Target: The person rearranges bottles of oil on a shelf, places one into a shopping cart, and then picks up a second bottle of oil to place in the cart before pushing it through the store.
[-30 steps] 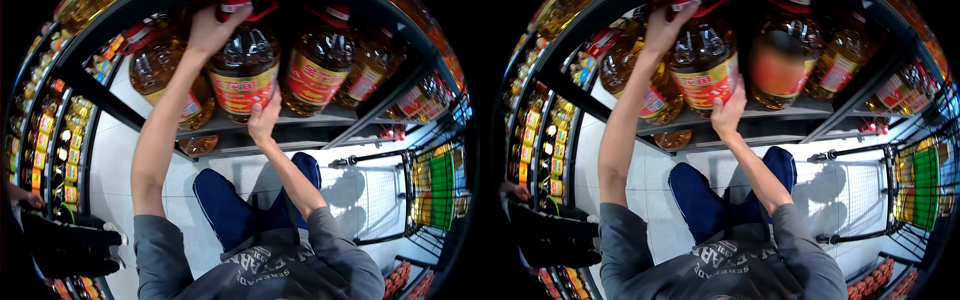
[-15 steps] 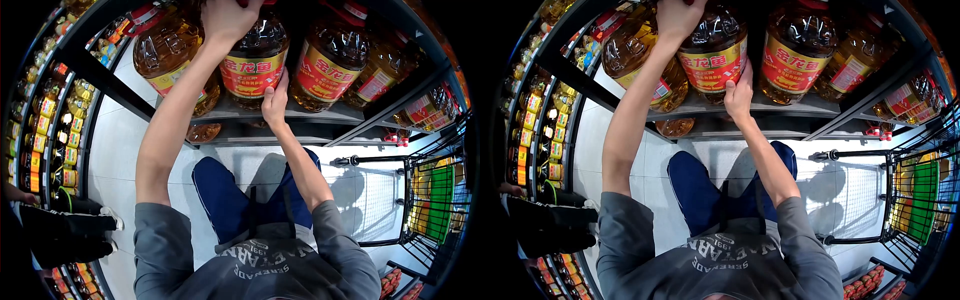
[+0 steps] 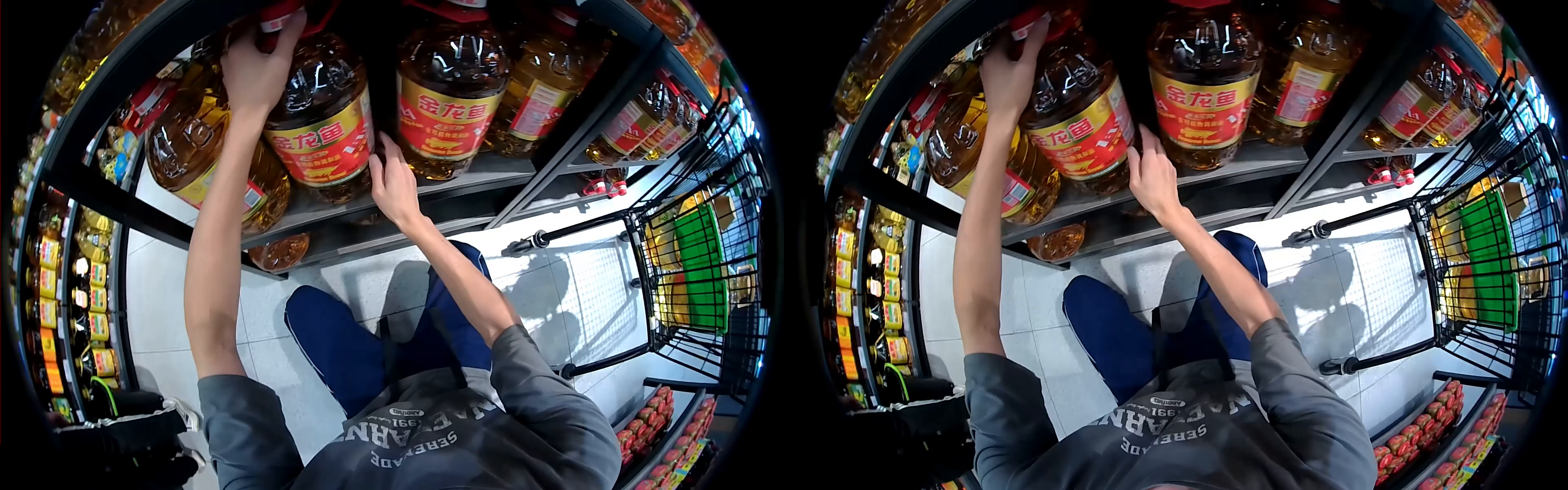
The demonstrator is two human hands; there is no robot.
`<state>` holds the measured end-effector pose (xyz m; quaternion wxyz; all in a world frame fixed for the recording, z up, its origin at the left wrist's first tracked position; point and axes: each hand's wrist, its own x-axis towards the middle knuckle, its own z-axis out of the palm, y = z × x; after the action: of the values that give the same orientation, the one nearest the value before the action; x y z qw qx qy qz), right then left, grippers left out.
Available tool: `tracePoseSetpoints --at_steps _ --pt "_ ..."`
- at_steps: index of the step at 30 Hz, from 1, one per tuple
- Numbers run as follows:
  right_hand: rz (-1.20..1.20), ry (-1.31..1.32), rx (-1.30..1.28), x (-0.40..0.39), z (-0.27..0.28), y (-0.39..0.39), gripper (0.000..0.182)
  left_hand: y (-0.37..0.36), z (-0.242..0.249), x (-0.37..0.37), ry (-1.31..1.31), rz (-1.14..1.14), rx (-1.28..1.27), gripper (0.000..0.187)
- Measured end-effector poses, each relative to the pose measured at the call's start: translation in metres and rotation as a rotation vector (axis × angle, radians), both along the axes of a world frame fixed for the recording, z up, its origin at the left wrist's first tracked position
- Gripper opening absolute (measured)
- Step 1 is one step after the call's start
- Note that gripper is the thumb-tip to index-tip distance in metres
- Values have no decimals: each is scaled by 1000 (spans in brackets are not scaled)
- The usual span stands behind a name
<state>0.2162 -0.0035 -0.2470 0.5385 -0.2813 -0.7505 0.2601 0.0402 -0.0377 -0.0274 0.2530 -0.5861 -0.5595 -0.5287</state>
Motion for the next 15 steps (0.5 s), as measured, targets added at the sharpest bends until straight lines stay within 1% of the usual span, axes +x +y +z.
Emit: tracePoseSetpoints --at_steps 1,4,5,7,8,9,10,11,12,13,14,15 --pt "-9 -14 -85 8 1 -4 52 0 -1 4 3 -6 5 57" --pt "-15 40 56 38 -1 -9 53 -4 3 15 13 18 107 58" --pt "-28 113 85 44 -8 -9 54 -3 2 14 54 112 151 58" --pt "-51 181 86 65 2 -14 53 -11 2 22 110 266 166 58" --pt "-98 225 129 73 4 -9 54 -13 2 26 258 437 239 57" --pt "-147 271 169 81 6 -2 55 -12 5 31 339 488 348 49" --pt "-212 296 244 91 15 4 53 -15 4 35 395 512 290 45" --pt "-311 254 293 99 26 11 54 -19 2 41 452 536 233 40" --pt "-353 251 280 106 41 16 55 -18 -1 50 464 573 177 34" --pt "-396 248 266 113 56 22 56 -22 1 70 557 502 203 32" --pt "-420 195 289 120 67 29 62 -19 -7 83 563 344 209 32" --pt "-398 192 265 124 72 40 69 -21 -10 101 607 230 149 34"
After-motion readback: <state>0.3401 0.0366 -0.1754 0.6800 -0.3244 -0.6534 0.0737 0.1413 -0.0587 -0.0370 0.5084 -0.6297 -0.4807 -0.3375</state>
